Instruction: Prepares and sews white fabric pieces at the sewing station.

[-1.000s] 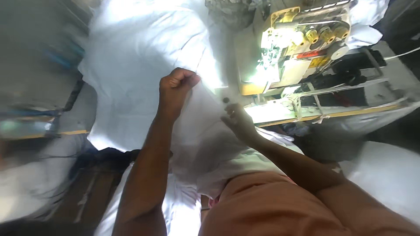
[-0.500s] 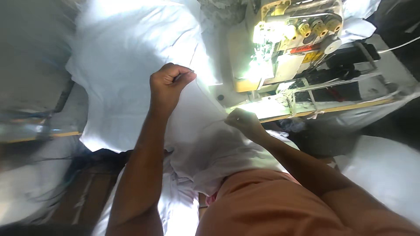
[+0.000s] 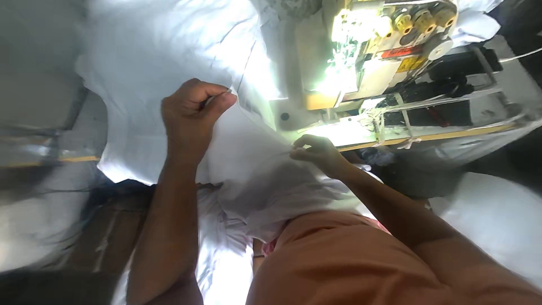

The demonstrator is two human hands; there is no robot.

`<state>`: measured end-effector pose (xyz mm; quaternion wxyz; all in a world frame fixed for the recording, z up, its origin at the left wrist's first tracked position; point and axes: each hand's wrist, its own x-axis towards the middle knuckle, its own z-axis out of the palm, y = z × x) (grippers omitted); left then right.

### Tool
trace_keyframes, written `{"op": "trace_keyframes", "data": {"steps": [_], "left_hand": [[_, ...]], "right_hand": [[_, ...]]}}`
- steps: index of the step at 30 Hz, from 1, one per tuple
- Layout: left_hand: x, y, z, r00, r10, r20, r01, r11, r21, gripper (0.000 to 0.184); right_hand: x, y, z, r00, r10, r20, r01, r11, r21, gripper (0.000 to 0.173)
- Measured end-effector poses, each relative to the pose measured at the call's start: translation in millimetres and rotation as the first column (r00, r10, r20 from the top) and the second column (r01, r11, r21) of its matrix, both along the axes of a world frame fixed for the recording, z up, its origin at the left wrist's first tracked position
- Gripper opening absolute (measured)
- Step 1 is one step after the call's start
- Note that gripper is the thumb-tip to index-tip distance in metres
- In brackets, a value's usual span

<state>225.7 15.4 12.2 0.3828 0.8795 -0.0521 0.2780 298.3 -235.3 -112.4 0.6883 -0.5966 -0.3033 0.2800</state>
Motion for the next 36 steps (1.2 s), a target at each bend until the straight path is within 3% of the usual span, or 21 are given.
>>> {"op": "trace_keyframes", "data": {"steps": [5,12,24,30,36], "left_hand": [[-25,-5,0,0.998,0.059,-0.012,-0.06,0.992,-0.111,0.007],[-56,-13,-19,0.976,0.214,0.027,-0.197,0.937,-0.29,0.012],[-89,-46,-46,0.922,0.351,0.165,-0.262,0.876,-0.405,0.014],[-96,-59,-43,0.912,0.354,0.208,-0.264,0.894,-0.363,0.013],[-106,-71,-38,0.911,0.37,0.184,-0.283,0.883,-0.374,0.011]], "right_hand": [[-7,-2,3,1.0,0.006,-0.019,-0.004,0.998,0.062,0.011],[-18,-16,18,0.93,-0.102,0.353,0.115,0.993,-0.015,0.016],[-26,-33,23,0.797,-0.191,0.573,0.234,0.972,-0.001,0.018],[-27,-40,21,0.782,-0.16,0.603,0.241,0.969,-0.057,0.02],[-33,-41,24,0.895,-0.16,0.416,0.172,0.985,0.009,0.015]]}}
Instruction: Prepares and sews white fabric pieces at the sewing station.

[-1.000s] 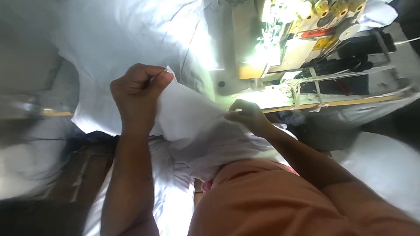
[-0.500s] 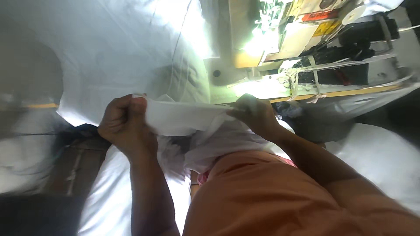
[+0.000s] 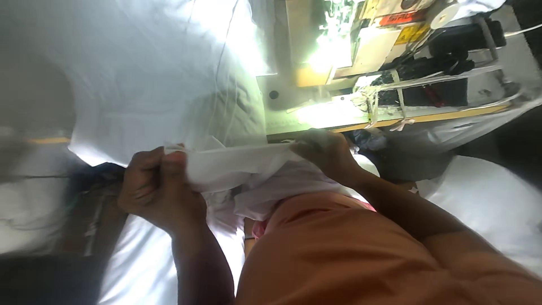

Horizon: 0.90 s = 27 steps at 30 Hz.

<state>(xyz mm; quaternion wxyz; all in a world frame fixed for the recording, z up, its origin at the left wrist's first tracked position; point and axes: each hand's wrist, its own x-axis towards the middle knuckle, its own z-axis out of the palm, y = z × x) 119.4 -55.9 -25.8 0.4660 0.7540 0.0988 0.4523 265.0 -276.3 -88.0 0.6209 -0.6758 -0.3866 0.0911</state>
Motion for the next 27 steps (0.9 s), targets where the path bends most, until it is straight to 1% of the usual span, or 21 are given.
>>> {"op": "trace_keyframes", "data": {"steps": [5,7,9,11,15,17,19,23,27], "left_hand": [[-8,-7,0,1.0,-0.006,-0.003,0.006,1.0,-0.003,0.009],[-10,-9,1,1.0,0.009,0.0,-0.009,1.0,-0.003,0.009],[-11,-10,2,1.0,0.019,0.005,-0.019,1.0,0.002,0.009],[-11,-8,3,1.0,0.022,0.01,-0.022,1.0,0.022,0.008],[-15,-2,4,0.999,0.042,-0.001,-0.042,0.996,0.077,0.011],[-17,0,4,0.999,0.054,-0.005,-0.054,0.995,0.08,0.012],[-18,1,3,0.998,0.068,-0.005,-0.067,0.997,0.049,0.011],[-22,5,-1,0.998,0.069,0.0,-0.069,0.997,0.027,0.009],[-22,8,-2,0.997,0.081,-0.001,-0.081,0.997,0.011,0.01]], "right_hand": [[-3,6,1,0.968,0.087,-0.235,-0.076,0.996,0.055,0.011],[-5,8,2,0.951,0.118,-0.285,-0.1,0.992,0.077,0.009],[-7,9,2,0.945,0.138,-0.297,-0.118,0.989,0.086,0.009],[-8,10,2,0.952,0.139,-0.272,-0.126,0.99,0.064,0.011],[-5,8,-3,0.992,0.098,-0.083,-0.103,0.993,-0.061,0.017],[-3,7,-1,0.994,0.1,-0.05,-0.105,0.989,-0.104,0.016],[-1,5,3,0.994,0.105,-0.021,-0.106,0.987,-0.121,0.016],[-2,3,5,0.995,0.089,0.042,-0.085,0.992,-0.097,0.016],[-6,3,7,0.986,0.059,0.157,-0.043,0.994,-0.103,0.018]]}}
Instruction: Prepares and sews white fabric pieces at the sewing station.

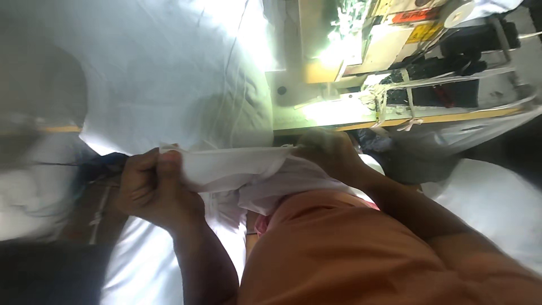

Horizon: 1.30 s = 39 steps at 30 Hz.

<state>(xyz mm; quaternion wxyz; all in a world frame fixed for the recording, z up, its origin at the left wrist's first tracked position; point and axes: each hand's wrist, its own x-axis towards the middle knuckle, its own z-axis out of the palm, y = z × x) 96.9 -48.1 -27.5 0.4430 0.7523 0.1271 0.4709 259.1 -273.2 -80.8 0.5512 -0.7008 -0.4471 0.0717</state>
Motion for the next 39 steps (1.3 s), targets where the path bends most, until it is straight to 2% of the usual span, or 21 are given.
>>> {"op": "trace_keyframes", "data": {"steps": [3,9,16,20,24,29,31,33,37,39], "left_hand": [[1,-1,-3,1.0,0.028,-0.001,-0.028,0.999,-0.029,0.011],[0,-1,-5,1.0,0.023,0.014,-0.023,1.0,-0.018,0.012],[-2,-3,-5,0.998,0.023,0.052,-0.026,0.997,0.069,0.007],[0,-3,-4,0.998,0.045,0.036,-0.049,0.993,0.11,0.007],[8,-3,-10,0.998,0.065,0.025,-0.067,0.995,0.077,0.01],[26,-4,-11,0.996,0.087,-0.009,-0.086,0.995,0.058,0.01],[40,3,-9,0.998,0.056,-0.028,-0.053,0.994,0.092,0.009],[65,14,4,0.997,-0.006,-0.082,0.024,0.975,0.22,0.007],[153,13,40,0.986,-0.097,-0.137,0.157,0.822,0.548,0.027],[204,2,39,0.975,-0.168,-0.147,0.223,0.771,0.597,0.027]], "right_hand": [[0,1,0,0.999,0.004,0.035,-0.004,1.0,-0.01,0.019],[1,2,-2,0.999,0.028,-0.022,-0.029,0.999,-0.015,0.018],[0,8,2,0.957,0.105,-0.271,-0.106,0.994,0.013,0.014],[0,8,-2,0.963,0.089,-0.253,-0.09,0.996,0.01,0.014],[5,6,-7,0.978,0.065,-0.199,-0.063,0.998,0.018,0.013],[14,3,-11,0.968,0.071,-0.242,-0.072,0.997,0.006,0.013],[20,3,-12,0.945,0.094,-0.314,-0.086,0.996,0.039,0.013],[27,2,-9,0.914,0.111,-0.39,-0.085,0.993,0.082,0.012],[39,-8,2,0.914,-0.001,-0.405,0.053,0.992,0.115,0.01],[46,-16,-3,0.904,-0.104,-0.414,0.166,0.979,0.118,0.009]]}}
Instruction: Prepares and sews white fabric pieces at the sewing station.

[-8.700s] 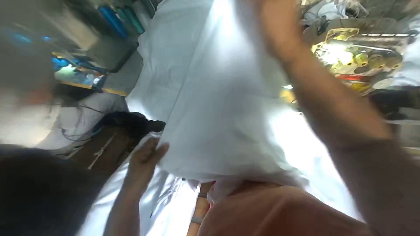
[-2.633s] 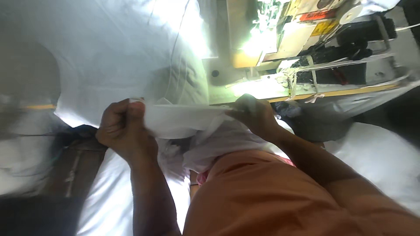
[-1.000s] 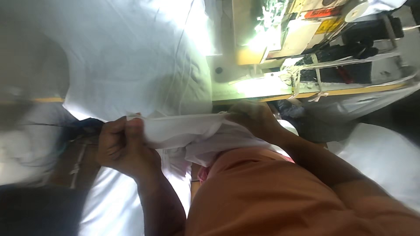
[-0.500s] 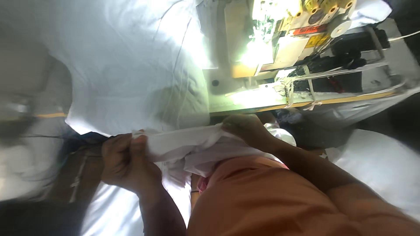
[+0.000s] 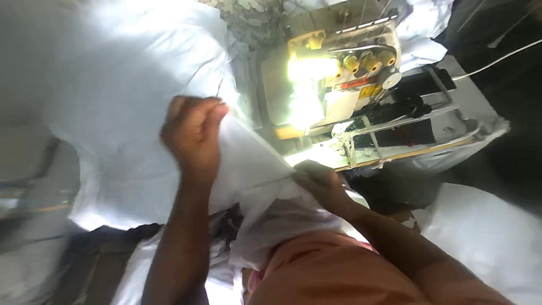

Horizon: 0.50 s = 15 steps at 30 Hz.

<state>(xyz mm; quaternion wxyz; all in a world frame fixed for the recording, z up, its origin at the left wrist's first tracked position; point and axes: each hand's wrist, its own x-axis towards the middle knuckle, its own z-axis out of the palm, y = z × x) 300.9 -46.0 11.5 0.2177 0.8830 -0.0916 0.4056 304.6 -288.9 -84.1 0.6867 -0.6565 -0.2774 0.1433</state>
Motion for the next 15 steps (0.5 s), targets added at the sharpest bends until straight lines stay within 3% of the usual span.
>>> {"op": "trace_keyframes", "data": {"steps": [3,7,11,15], "left_hand": [[62,-24,-29,0.987,-0.077,-0.144,0.071,0.996,-0.045,0.024],[104,-60,-82,0.933,-0.096,-0.347,0.084,0.995,-0.052,0.018],[117,-68,-116,0.967,-0.092,-0.239,0.107,0.993,0.051,0.015],[118,-64,-118,0.96,-0.069,-0.273,0.069,0.998,-0.01,0.01]], "right_hand": [[11,-15,-25,0.983,-0.139,-0.115,0.134,0.989,-0.055,0.01],[14,-39,-59,0.915,-0.292,-0.279,0.259,0.954,-0.149,0.008],[11,-58,-70,0.892,-0.331,-0.308,0.314,0.944,-0.104,0.01],[13,-62,-67,0.919,-0.326,-0.222,0.297,0.942,-0.153,0.012]]}}
